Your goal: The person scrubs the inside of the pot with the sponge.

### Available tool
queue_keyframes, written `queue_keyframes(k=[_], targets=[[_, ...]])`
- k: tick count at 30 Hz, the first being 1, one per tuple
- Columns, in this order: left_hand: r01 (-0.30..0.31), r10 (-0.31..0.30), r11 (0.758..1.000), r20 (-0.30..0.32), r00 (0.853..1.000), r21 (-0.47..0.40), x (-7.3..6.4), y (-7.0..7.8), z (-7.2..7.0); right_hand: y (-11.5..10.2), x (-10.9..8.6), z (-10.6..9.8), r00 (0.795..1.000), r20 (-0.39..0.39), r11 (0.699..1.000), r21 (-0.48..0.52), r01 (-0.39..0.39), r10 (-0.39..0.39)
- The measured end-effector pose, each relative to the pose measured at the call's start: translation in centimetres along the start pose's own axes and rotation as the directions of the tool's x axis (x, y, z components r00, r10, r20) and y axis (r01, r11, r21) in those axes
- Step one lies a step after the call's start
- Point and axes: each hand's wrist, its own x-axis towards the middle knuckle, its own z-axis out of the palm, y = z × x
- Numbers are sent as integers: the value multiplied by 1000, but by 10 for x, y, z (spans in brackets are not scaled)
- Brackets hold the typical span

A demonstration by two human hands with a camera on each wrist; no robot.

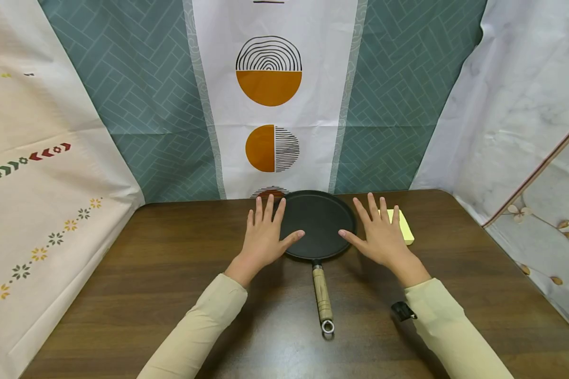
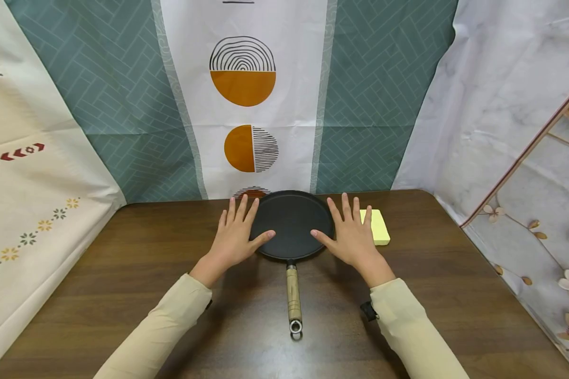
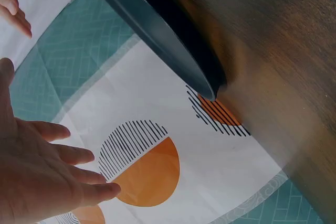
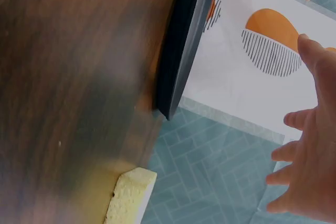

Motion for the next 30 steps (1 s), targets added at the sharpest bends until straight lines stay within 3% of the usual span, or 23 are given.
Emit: queue_keyframes(k=[18,30], targets=[[-69,60,991,-76,995,-116,-9,6,-1,14,-1,-11,997,-67,997,65,33,-29],[-98,75,964,-100,992,-246,-20,16,2,28,-2,-12,996,-84,993,111,35,-26]])
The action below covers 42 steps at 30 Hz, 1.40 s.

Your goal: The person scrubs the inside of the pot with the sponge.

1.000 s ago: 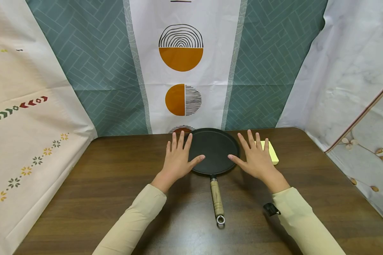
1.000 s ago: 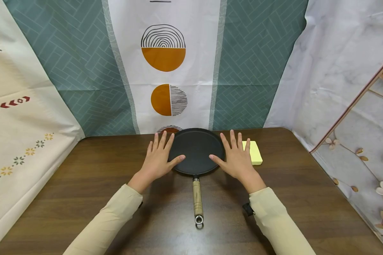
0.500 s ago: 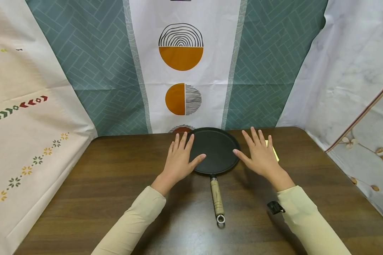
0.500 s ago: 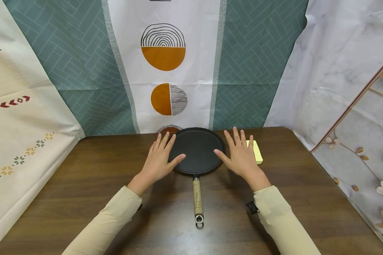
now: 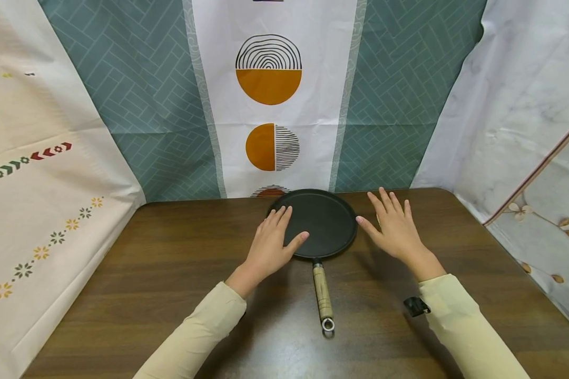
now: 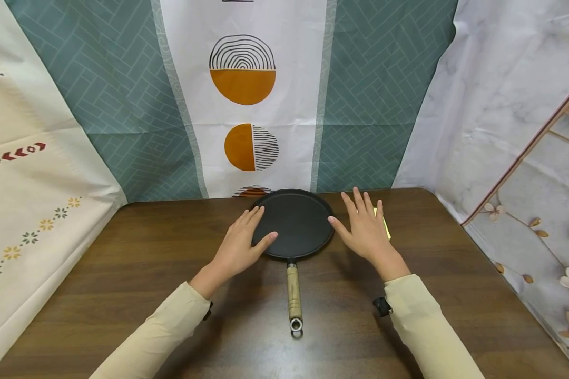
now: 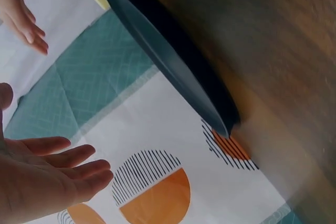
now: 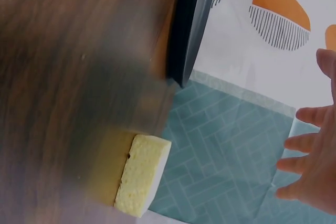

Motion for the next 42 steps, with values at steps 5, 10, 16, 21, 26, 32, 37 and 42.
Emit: queue_keyframes(k=[5,10,16,21,26,32,37,42], targets=[[14,-13,996,18,1000,-83,-6,4,4,6,-1,-1,1000,-11,1000,18,-5,5],[38,-29,984,53,998,-172,-12,7,9,12,-2,-1,1000,-20,999,37,-12,12],[77,-48,958,109,993,-277,-19,11,12,22,-2,1,1000,-20,999,45,-21,22],[123,-78,935,145,986,-332,-23,15,13,30,-2,0,999,3,997,59,-40,40],[154,-96,917,169,981,-369,-26,19,15,38,-2,-2,999,20,997,56,-50,49],[213,-130,867,208,969,-450,-27,19,22,48,0,-3,998,44,997,64,-52,50],[295,-183,791,252,950,-536,-30,21,29,56,1,-3,996,64,996,69,-60,56],[377,-233,692,303,924,-616,-34,23,36,63,1,-1,994,91,996,67,-64,58]])
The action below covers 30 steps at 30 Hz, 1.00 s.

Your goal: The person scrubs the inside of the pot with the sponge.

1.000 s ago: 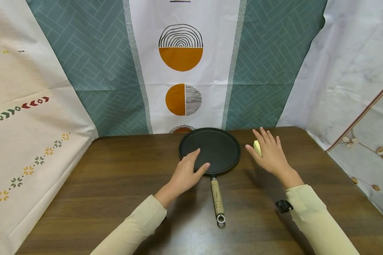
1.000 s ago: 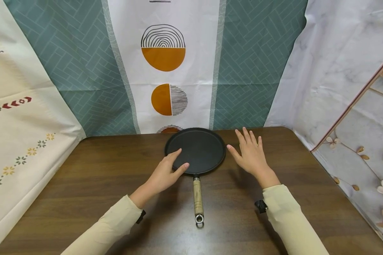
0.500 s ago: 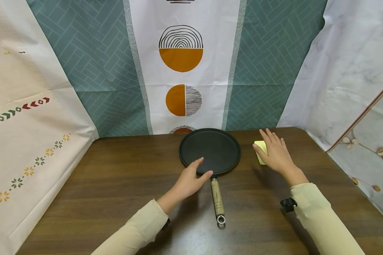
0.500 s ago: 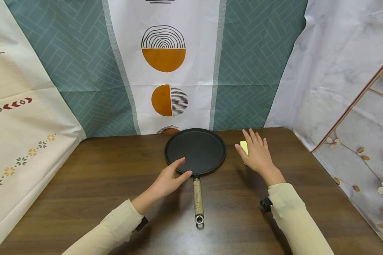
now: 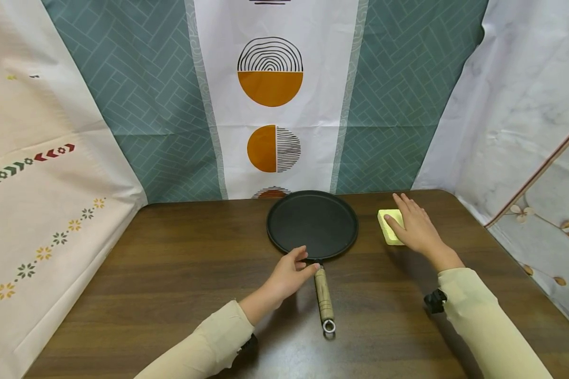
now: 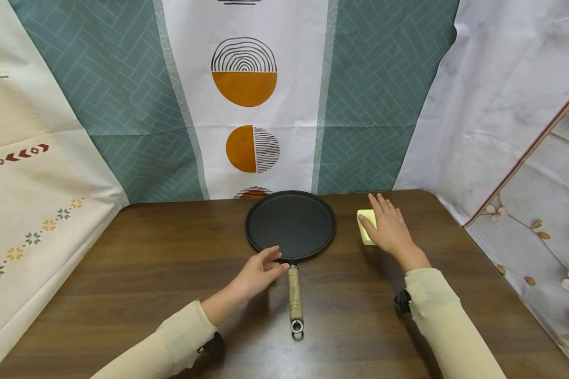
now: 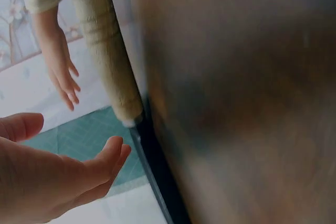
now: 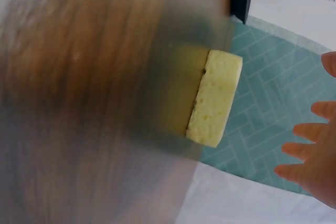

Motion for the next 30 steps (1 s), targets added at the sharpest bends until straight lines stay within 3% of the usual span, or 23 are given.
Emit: queue_keyframes(k=[7,15,24,30], targets=[[88,-86,981,16,996,-171,-4,-4,10,12,0,4,999,34,1000,5,-9,9],[131,-141,941,-11,990,-312,-5,-8,18,22,4,10,995,95,1000,-14,8,-7],[133,-148,920,-12,989,-368,-5,-13,27,29,11,19,988,156,999,-35,12,-6],[136,-152,921,-15,988,-365,-8,-12,29,31,14,25,984,176,998,-55,11,-1]])
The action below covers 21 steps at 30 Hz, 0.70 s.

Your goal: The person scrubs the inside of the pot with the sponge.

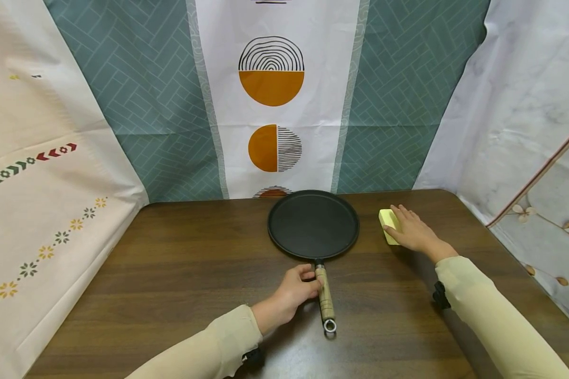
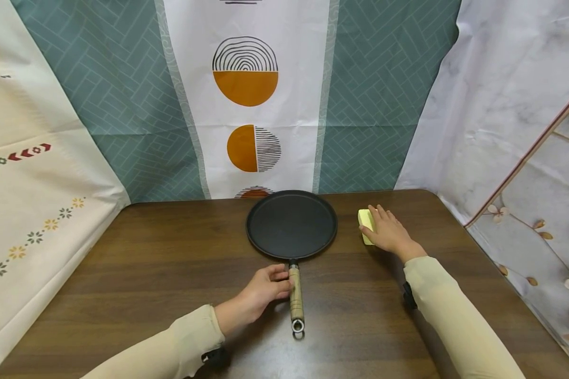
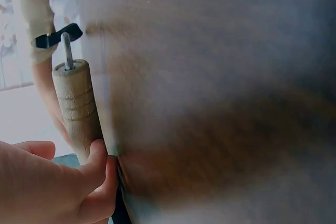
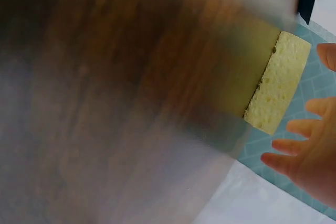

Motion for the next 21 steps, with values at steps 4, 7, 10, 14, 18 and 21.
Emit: queue_keyframes(k=[4,7,10,14,18,21], targets=[[8,-8,1000,-4,1000,-1,-2,-1,1,-1,0,1,1000,24,1000,-13,-2,3],[14,-15,1000,-5,1000,-6,-4,-3,3,-2,0,1,999,38,1000,-21,-3,4],[24,-24,1000,-2,1000,-12,-5,-4,4,-4,0,1,999,46,1000,-24,-10,11],[30,-30,1000,2,1000,-11,-5,-5,5,-5,0,2,998,53,999,-24,-27,29],[32,-32,999,5,999,-3,-6,-8,6,-4,0,3,997,60,999,-25,-38,39],[38,-38,999,15,999,-3,-8,-9,7,-3,0,4,997,62,999,-16,-47,48]])
